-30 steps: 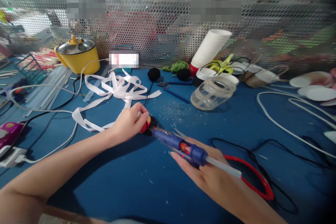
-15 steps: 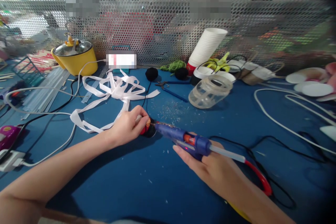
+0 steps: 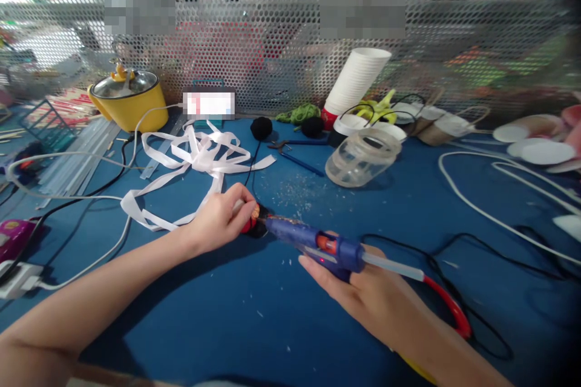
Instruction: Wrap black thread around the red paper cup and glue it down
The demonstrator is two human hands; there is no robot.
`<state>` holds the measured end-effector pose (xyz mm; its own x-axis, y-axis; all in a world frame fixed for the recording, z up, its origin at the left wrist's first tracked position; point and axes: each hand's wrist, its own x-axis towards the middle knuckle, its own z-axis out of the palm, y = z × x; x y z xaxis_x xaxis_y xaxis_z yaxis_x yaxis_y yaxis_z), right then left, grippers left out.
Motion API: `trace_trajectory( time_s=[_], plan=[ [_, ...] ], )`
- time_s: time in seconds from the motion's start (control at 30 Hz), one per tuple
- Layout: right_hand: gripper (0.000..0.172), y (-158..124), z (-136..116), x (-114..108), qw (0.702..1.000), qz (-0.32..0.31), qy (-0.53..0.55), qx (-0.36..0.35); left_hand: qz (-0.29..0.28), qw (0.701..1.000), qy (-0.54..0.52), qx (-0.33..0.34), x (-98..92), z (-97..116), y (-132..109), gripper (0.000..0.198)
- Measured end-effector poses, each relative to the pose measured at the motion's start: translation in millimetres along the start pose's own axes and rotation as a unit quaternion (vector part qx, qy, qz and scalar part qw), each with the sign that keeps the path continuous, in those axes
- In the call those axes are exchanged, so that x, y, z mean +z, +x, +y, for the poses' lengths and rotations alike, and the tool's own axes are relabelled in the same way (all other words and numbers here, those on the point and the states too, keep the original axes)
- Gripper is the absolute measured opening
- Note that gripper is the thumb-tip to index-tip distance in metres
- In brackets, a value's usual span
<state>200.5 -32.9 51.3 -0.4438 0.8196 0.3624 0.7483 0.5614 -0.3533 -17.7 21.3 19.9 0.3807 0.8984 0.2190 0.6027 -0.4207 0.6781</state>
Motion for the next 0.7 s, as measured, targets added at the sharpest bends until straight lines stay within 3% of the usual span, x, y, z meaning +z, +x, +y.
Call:
trace_trajectory(
  time_s=[0.33, 0.5, 0.7],
  plan=[
    [0.035, -4, 3, 1, 0.999, -0.027, -0.015, 0.011, -0.001, 1.0, -0.007, 0.006, 0.4, 0, -1, 0.013],
    [0.038, -2, 4, 1, 0.999, -0.004, -0.023, 0.034, 0.0, 1.0, -0.005, 0.019, 0.8, 0, -1, 0.012],
    [0.051, -1, 11, 5, 0.998, -0.017, -0.051, -0.023, -0.016, 0.998, -0.021, 0.049, -0.5, 1, -3, 0.011]
  ],
)
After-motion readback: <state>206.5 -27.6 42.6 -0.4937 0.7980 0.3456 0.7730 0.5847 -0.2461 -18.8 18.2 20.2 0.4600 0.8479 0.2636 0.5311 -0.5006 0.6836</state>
